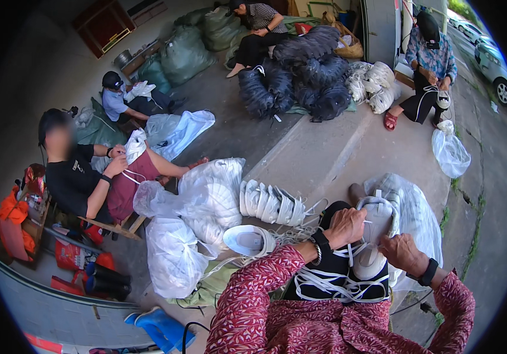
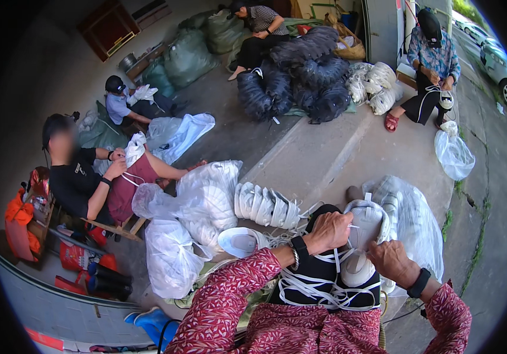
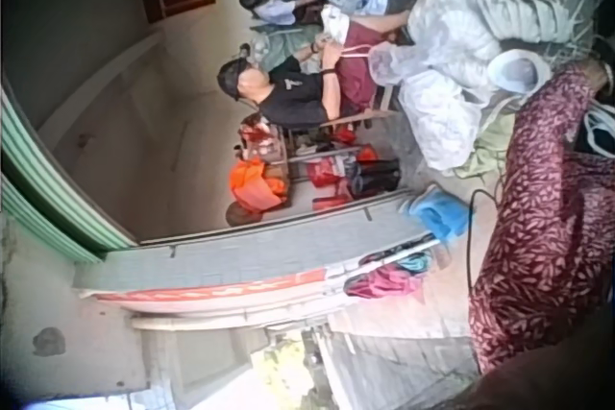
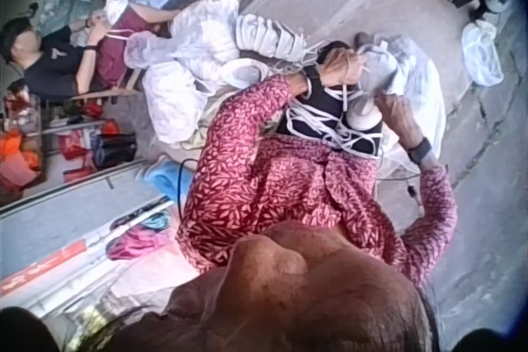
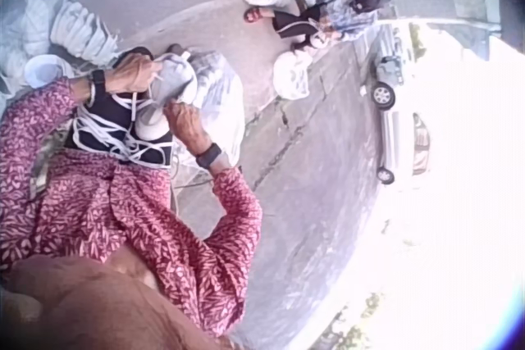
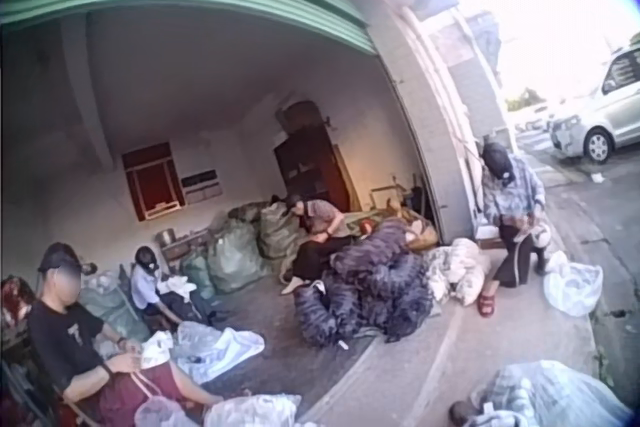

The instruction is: Insert laces into a white athletic shoe upper.

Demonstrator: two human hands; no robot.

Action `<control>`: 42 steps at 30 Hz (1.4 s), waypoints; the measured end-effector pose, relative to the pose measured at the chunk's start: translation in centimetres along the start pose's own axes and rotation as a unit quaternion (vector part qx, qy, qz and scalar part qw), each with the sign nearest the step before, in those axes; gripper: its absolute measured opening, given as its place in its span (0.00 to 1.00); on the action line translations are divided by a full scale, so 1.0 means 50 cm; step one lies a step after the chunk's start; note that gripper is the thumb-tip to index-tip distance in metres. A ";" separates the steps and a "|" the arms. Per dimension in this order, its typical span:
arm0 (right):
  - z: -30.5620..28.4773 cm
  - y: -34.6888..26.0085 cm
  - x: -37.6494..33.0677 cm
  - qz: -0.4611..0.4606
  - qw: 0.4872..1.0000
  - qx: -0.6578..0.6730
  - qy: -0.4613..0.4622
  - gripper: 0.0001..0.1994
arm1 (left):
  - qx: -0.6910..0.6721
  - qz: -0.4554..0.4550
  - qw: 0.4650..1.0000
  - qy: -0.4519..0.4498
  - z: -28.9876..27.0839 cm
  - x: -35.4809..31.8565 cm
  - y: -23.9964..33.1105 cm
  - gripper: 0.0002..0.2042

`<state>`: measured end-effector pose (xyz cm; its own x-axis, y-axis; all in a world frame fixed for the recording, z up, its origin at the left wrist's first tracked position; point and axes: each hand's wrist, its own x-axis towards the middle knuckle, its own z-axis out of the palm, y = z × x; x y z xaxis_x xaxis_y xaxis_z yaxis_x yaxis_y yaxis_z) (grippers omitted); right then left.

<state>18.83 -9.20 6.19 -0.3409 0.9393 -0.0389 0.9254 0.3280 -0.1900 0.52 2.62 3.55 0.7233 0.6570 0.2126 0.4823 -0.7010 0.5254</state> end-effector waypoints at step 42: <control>0.020 0.025 0.001 0.026 0.994 0.095 -0.043 0.06 | -0.225 -0.199 0.903 -0.306 0.013 0.045 0.102 0.07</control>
<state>19.82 -8.83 4.95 -0.3141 0.9397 -0.1352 0.8969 0.2471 -0.3668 4.97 0.33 6.17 0.7407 0.4590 -0.4905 0.6148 -0.1691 0.7703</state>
